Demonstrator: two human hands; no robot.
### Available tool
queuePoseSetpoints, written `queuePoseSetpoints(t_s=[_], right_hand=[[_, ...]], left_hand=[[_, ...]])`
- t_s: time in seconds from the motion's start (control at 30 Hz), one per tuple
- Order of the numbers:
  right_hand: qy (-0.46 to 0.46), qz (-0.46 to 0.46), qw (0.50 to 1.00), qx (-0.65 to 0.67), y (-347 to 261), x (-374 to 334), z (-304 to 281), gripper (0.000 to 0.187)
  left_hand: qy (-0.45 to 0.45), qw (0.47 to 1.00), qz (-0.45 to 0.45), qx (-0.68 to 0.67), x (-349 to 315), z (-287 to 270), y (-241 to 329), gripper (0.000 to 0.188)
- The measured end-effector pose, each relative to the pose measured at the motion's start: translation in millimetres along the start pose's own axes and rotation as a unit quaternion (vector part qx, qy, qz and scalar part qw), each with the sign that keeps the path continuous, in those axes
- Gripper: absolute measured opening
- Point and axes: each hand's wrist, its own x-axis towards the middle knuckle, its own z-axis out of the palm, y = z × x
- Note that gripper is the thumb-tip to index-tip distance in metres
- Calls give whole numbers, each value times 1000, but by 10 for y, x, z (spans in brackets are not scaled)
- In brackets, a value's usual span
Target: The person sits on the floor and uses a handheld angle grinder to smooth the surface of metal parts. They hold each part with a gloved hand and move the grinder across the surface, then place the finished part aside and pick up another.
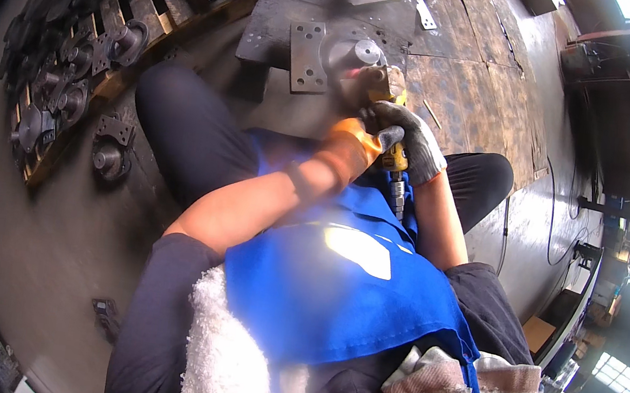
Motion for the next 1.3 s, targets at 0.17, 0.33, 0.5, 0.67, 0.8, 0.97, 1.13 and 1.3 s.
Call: queuePoseSetpoints(t_s=[0.17,0.33,0.5,0.67,0.8,0.97,1.13,1.3], right_hand=[[31,26,997,66,-80,-62,49,30],[18,21,999,39,128,87,-151,30],[9,14,997,75,-1,-4,28,31],[57,79,990,97,-52,10,94,31],[30,53,992,111,-27,-4,78,31],[54,90,988,110,-81,-1,90,30],[45,46,998,28,-56,-1,62,30],[38,27,997,68,-86,-94,103,29]], left_hand=[[34,993,58,94,-223,-226,790,50],[-172,940,-86,281,-63,-305,764,43],[-47,983,-37,176,-171,-270,707,48],[12,986,-54,159,-173,-251,618,60],[17,986,-25,162,-95,-174,480,62],[-28,987,-21,156,6,-129,382,48],[-59,987,-9,153,-245,-379,966,39],[-74,986,-62,135,-170,-271,651,38]])
